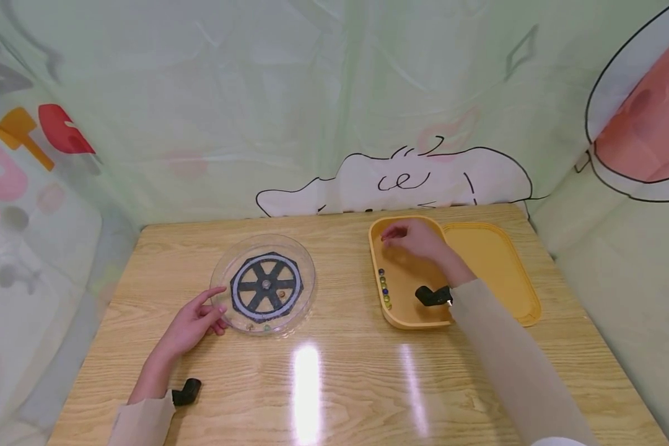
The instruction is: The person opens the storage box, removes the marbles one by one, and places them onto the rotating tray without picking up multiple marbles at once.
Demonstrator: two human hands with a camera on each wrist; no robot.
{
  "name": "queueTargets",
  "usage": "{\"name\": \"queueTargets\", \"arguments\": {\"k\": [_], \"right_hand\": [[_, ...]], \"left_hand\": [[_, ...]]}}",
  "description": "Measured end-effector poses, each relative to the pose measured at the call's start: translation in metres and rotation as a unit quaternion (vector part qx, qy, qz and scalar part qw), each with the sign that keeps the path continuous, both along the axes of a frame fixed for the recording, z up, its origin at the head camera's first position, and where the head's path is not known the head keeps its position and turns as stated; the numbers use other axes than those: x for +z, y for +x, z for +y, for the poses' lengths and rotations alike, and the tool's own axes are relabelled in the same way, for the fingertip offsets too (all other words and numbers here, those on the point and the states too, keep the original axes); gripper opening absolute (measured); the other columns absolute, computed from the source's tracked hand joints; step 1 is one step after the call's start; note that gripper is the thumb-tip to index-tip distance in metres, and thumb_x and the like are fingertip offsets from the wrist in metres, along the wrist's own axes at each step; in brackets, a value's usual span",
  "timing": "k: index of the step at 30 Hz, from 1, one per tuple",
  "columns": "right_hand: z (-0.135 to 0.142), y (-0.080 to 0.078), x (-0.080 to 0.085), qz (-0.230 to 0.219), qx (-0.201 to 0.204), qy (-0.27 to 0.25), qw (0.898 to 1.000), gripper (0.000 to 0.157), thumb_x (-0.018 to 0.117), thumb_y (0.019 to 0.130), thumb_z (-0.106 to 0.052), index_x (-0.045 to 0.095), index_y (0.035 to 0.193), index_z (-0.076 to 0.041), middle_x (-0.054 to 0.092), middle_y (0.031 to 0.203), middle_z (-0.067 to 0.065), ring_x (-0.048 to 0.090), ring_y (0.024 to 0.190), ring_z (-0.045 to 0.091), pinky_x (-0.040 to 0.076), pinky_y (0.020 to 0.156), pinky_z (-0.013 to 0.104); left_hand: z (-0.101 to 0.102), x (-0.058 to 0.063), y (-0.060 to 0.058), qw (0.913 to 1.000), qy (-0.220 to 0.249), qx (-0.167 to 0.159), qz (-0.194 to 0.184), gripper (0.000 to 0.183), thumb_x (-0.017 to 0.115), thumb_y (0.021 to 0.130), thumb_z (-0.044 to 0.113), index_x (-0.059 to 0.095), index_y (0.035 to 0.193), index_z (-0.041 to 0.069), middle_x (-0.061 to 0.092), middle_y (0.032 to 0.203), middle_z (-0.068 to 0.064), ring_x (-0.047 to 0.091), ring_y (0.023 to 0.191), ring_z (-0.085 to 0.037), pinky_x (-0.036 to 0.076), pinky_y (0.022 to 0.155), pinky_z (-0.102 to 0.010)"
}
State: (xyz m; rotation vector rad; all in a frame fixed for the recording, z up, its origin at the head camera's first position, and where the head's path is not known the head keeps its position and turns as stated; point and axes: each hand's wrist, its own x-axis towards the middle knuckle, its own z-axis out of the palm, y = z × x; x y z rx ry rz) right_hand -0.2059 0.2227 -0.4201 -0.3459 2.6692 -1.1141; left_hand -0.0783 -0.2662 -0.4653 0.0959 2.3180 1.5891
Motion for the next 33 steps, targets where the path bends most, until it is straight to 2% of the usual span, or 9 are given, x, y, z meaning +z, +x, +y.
{"name": "queueTargets", "arguments": {"k": [5, 6, 11, 13, 21, 29, 33], "right_hand": [[-0.008, 0.005, 0.015, 0.031, -0.014, -0.009, 0.999, 0.017, 0.069, 0.086, -0.023, 0.069, 0.1, -0.015, 0.066, 0.094, 0.0, 0.057, 0.087, 0.017, 0.046, 0.079, 0.034], [-0.011, 0.007, 0.018, 0.032, -0.014, -0.017, 0.999, 0.017, 0.069, 0.086, -0.023, 0.069, 0.1, -0.015, 0.066, 0.095, 0.0, 0.058, 0.087, 0.017, 0.046, 0.079, 0.035], [-0.028, 0.014, 0.024, 0.031, -0.014, -0.046, 0.998, 0.018, 0.069, 0.086, -0.025, 0.069, 0.102, -0.016, 0.066, 0.096, -0.003, 0.059, 0.087, 0.015, 0.049, 0.078, 0.034], [-0.037, 0.016, 0.024, 0.037, -0.003, -0.052, 0.998, 0.019, 0.069, 0.086, -0.024, 0.068, 0.103, -0.015, 0.066, 0.096, -0.002, 0.059, 0.087, 0.015, 0.049, 0.077, 0.033], [-0.083, 0.028, 0.019, 0.054, 0.048, -0.074, 0.995, 0.014, 0.069, 0.086, -0.018, 0.069, 0.099, -0.013, 0.067, 0.089, -0.003, 0.059, 0.081, 0.015, 0.05, 0.073, 0.03], [-0.129, 0.036, 0.005, 0.052, 0.099, -0.076, 0.991, 0.013, 0.071, 0.084, -0.015, 0.07, 0.096, -0.011, 0.065, 0.083, -0.004, 0.057, 0.076, 0.012, 0.049, 0.069, 0.025], [-0.15, 0.039, 0.002, 0.04, 0.119, -0.077, 0.989, 0.015, 0.071, 0.084, -0.013, 0.07, 0.098, -0.008, 0.064, 0.082, -0.003, 0.057, 0.076, 0.013, 0.049, 0.068, 0.024]], "left_hand": [[-0.002, -0.006, -0.001, 1.0, -0.004, 0.001, 0.005, 0.051, 0.055, 0.095, 0.022, 0.036, 0.141, 0.01, 0.066, 0.081, -0.018, 0.064, 0.068, -0.031, 0.054, 0.065, -0.037], [-0.001, -0.003, 0.0, 1.0, -0.005, 0.001, 0.004, 0.051, 0.055, 0.095, 0.021, 0.036, 0.141, 0.009, 0.065, 0.081, -0.019, 0.064, 0.068, -0.032, 0.054, 0.065, -0.037], [-0.002, -0.004, -0.001, 0.9999, -0.014, 0.002, 0.007, 0.049, 0.055, 0.095, 0.023, 0.037, 0.14, 0.012, 0.066, 0.082, -0.018, 0.065, 0.068, -0.031, 0.054, 0.065, -0.035], [-0.003, -0.008, -0.002, 0.9998, -0.017, 0.004, 0.007, 0.049, 0.055, 0.095, 0.024, 0.038, 0.14, 0.014, 0.066, 0.082, -0.016, 0.065, 0.068, -0.029, 0.054, 0.064, -0.034], [-0.002, -0.007, -0.003, 0.9999, -0.011, -0.001, 0.008, 0.049, 0.053, 0.096, 0.014, 0.035, 0.141, 0.006, 0.065, 0.081, -0.021, 0.064, 0.067, -0.034, 0.054, 0.063, -0.036], [-0.002, -0.008, -0.003, 0.9999, -0.009, 0.001, 0.012, 0.05, 0.055, 0.095, 0.022, 0.037, 0.14, 0.011, 0.066, 0.081, -0.02, 0.065, 0.067, -0.03, 0.054, 0.064, -0.035], [-0.001, -0.005, -0.002, 0.9999, -0.01, 0.002, 0.009, 0.05, 0.055, 0.095, 0.021, 0.037, 0.14, 0.01, 0.066, 0.081, -0.02, 0.065, 0.067, -0.03, 0.054, 0.063, -0.035]]}}
